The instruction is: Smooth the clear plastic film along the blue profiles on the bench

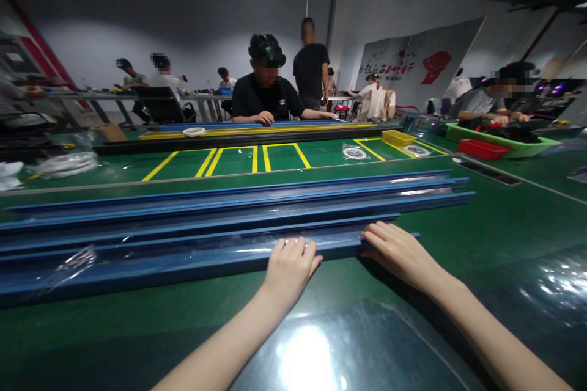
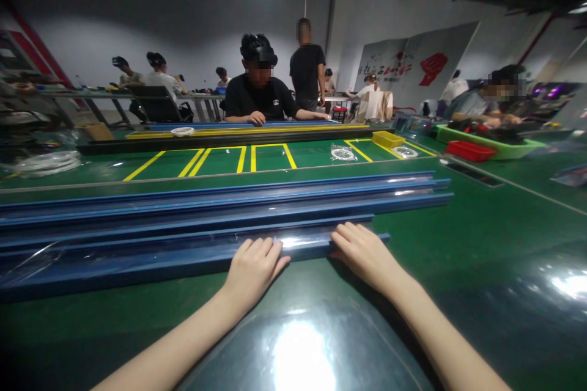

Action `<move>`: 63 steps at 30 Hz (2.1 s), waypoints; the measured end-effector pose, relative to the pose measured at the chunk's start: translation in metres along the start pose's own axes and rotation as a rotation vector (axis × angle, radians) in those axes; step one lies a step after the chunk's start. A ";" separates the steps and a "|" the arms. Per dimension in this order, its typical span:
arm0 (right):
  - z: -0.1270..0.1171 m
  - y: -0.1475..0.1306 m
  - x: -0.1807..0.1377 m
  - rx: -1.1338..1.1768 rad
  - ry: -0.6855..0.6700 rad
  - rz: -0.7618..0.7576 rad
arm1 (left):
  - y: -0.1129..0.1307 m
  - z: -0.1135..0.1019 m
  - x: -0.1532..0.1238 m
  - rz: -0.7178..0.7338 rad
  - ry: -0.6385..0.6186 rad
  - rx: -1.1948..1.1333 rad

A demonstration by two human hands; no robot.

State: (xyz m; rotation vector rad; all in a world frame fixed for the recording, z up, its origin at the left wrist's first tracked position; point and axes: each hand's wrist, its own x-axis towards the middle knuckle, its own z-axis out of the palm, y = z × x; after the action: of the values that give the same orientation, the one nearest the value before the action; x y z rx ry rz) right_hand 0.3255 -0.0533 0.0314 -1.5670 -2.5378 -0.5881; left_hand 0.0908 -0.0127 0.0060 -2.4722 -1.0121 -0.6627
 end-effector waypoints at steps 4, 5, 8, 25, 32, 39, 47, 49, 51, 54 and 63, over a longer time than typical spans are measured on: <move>0.001 -0.003 0.002 0.042 0.018 0.015 | 0.000 0.000 0.001 -0.007 -0.006 0.001; 0.001 -0.004 0.002 0.059 0.028 0.022 | 0.000 0.000 0.001 -0.008 -0.011 0.001; 0.001 -0.004 0.003 0.102 0.050 0.051 | 0.000 -0.001 0.001 -0.006 -0.028 0.001; -0.005 -0.006 0.006 0.191 -0.001 0.095 | 0.000 0.000 0.000 -0.010 -0.005 0.002; -0.007 -0.005 0.008 0.188 -0.039 0.075 | 0.000 -0.001 0.000 -0.004 -0.011 -0.008; -0.007 -0.004 0.008 0.160 -0.067 0.096 | 0.000 -0.001 0.000 -0.003 -0.011 -0.003; -0.001 -0.009 0.006 0.173 0.005 0.137 | 0.000 0.001 -0.001 0.004 -0.006 0.004; 0.002 -0.009 0.005 0.188 0.028 0.137 | 0.000 0.001 -0.001 0.006 -0.001 0.002; 0.003 -0.008 0.004 0.207 0.042 0.129 | 0.000 0.002 -0.001 0.007 -0.001 0.000; 0.005 -0.007 0.002 0.218 0.062 0.106 | 0.000 0.002 0.000 0.006 0.000 0.001; 0.010 -0.023 0.008 0.175 0.190 -0.033 | 0.000 0.001 0.000 0.011 0.007 0.003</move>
State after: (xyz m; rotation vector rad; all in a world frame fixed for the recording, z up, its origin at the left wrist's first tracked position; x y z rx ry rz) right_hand 0.3025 -0.0521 0.0184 -1.3454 -2.4059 -0.4784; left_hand 0.0911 -0.0122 0.0050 -2.4694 -0.9957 -0.6656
